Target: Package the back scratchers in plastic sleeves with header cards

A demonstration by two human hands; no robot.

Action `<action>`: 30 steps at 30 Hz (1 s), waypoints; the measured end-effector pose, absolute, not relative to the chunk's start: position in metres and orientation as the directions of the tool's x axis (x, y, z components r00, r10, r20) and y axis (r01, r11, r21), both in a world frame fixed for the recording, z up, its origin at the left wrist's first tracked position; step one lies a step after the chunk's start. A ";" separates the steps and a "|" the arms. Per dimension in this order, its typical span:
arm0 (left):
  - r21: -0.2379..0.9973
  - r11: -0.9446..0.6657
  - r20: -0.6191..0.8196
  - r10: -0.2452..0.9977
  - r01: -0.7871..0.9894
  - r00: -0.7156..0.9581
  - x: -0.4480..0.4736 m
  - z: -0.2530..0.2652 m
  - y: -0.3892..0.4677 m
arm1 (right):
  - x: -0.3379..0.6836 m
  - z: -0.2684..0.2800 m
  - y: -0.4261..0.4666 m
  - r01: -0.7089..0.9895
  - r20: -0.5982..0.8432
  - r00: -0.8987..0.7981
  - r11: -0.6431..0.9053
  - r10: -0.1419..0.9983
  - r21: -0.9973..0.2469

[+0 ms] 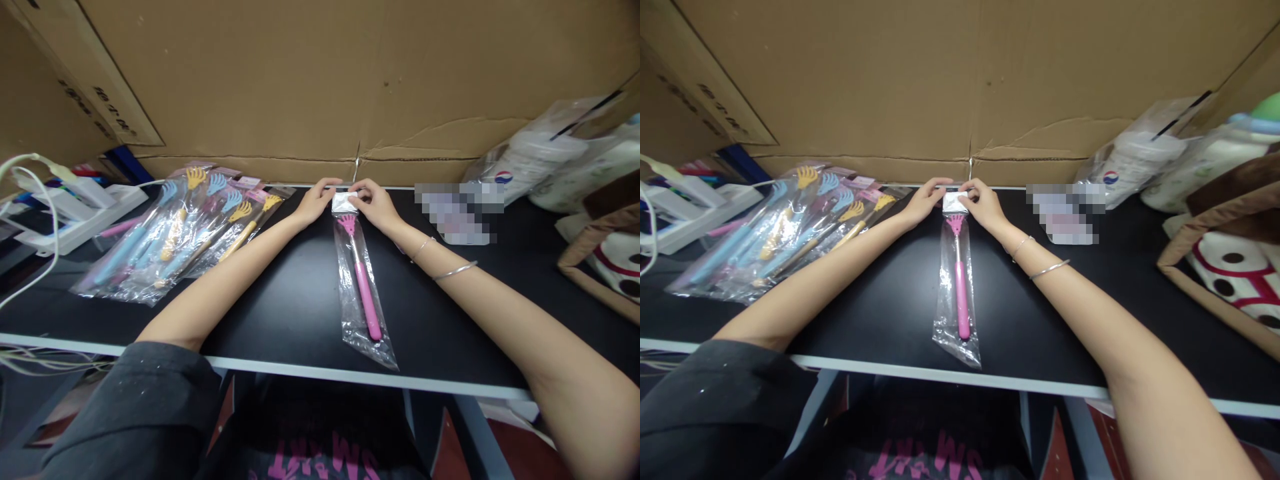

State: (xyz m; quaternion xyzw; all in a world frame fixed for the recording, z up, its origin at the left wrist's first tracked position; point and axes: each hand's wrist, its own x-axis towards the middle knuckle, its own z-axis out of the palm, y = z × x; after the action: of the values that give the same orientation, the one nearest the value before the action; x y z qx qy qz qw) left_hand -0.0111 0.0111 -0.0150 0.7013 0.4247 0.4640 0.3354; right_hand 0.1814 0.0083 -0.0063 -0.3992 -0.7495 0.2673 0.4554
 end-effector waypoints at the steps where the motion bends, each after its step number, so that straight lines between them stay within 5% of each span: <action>1: 0.854 -0.420 0.370 0.905 0.306 0.210 -0.012 -0.015 0.011 | 0.182 -0.006 0.008 0.358 0.465 -0.257 0.530 0.847 -0.769; 30: 0.811 -0.482 0.420 0.874 0.331 0.243 -0.015 -0.015 0.011 | 0.178 -0.008 0.010 0.329 0.467 -0.411 0.605 0.783 -0.725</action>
State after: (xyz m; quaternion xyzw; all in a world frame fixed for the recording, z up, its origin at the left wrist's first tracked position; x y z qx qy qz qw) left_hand -0.0150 0.0113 -0.0149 0.7300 0.4127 0.4562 0.2977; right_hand 0.1783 0.0104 -0.0077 -0.3502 -0.7939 0.2739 0.4147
